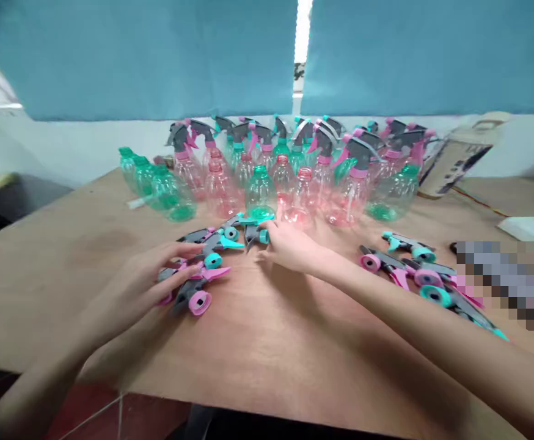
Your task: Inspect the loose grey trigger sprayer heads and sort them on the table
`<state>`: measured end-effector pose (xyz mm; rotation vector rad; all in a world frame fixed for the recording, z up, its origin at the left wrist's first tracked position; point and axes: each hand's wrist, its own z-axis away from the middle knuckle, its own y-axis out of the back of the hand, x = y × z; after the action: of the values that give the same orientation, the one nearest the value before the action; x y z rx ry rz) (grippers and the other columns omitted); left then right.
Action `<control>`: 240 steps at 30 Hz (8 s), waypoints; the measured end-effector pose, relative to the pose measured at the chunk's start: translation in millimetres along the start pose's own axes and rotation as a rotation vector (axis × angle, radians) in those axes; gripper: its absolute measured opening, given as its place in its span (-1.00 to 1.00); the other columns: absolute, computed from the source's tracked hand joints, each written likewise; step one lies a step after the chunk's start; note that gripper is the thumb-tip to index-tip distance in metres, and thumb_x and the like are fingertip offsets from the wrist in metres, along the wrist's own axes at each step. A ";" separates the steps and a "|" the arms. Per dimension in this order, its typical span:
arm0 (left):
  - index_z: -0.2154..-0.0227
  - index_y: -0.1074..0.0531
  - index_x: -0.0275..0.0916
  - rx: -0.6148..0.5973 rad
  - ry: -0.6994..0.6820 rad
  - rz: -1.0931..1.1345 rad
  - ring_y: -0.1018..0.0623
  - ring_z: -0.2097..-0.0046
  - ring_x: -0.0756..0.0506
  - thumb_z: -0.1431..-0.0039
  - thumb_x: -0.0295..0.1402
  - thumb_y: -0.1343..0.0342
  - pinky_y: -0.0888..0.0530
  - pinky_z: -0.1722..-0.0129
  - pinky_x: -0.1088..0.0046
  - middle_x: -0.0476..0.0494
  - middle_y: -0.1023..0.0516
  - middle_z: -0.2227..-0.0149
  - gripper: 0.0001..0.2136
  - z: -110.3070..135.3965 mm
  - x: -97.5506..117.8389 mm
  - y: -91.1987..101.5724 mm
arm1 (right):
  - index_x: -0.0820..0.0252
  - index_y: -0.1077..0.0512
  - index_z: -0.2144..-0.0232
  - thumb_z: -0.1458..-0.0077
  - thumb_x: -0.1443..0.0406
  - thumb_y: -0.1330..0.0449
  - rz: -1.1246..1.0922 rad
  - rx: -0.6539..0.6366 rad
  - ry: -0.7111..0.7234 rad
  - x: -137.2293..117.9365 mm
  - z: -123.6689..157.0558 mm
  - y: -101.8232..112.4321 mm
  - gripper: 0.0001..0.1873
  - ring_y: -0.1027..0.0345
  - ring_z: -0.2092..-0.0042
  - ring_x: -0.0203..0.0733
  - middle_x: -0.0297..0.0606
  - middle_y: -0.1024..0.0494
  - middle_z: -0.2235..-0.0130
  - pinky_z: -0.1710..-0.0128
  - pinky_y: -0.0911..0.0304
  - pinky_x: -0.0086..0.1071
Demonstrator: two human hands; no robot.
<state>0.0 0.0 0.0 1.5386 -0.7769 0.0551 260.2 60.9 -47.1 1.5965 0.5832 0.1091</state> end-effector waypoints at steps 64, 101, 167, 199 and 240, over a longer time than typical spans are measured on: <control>0.14 -0.38 -0.21 0.131 -0.358 0.303 -0.45 0.19 -0.10 -0.13 -0.55 -0.10 -0.41 0.18 0.34 -0.09 -0.53 0.23 -0.77 -38.0 74.5 -112.3 | 0.28 -0.41 0.08 -0.16 0.43 -0.10 -0.291 0.466 0.123 0.6 129.1 3.0 -0.74 -0.28 0.55 -0.40 -0.36 -0.56 0.45 0.47 -0.19 -0.47; -0.25 -0.06 -0.08 -0.143 -0.536 0.426 -0.38 0.12 -0.11 -0.26 -0.50 0.00 -0.43 0.12 0.28 -0.15 -0.48 0.07 -0.48 -36.6 70.4 -114.8 | 0.17 -0.33 0.47 -0.18 0.19 -0.13 -0.490 0.249 0.344 7.5 121.1 1.1 -0.77 -0.06 0.57 -0.39 -0.49 -0.25 0.61 0.56 -0.04 -0.48; 0.08 -0.38 -0.26 -0.102 -0.569 0.273 -0.37 0.12 -0.08 -0.33 -0.40 0.07 -0.38 0.12 0.38 -0.11 -0.54 0.15 -0.80 -36.4 77.2 -111.9 | 0.27 -0.39 0.26 -0.29 0.38 0.08 -0.327 0.199 0.372 17.5 130.3 30.9 -0.76 -0.44 0.41 -0.26 -0.27 -0.56 0.40 0.45 -0.28 -0.40; -0.07 -0.33 -0.23 0.041 -0.491 0.325 -0.42 0.20 -0.09 -0.24 -0.45 -0.04 -0.43 0.17 0.34 -0.15 -0.52 0.21 -0.67 -34.5 79.4 -108.0 | 0.25 -0.47 0.34 -0.07 0.41 -0.20 -0.194 0.650 0.407 9.3 122.8 23.3 -0.94 -0.39 0.32 -0.20 -0.24 -0.48 0.46 0.36 -0.40 -0.31; -0.05 -0.31 -0.32 0.128 -0.590 0.168 -0.41 0.14 -0.09 -0.23 -0.45 -0.09 -0.31 0.12 0.37 -0.12 -0.54 0.18 -0.67 -32.3 74.9 -110.0 | 0.27 -0.39 0.30 -0.06 0.45 -0.12 -0.297 0.254 0.249 8.0 123.0 44.6 -0.88 -0.29 0.28 -0.21 -0.20 -0.45 0.31 0.32 -0.24 -0.33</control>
<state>125.1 -12.3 -54.5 1.6240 -1.3902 -0.2401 330.6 -46.9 -22.4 1.7334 1.0561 0.0105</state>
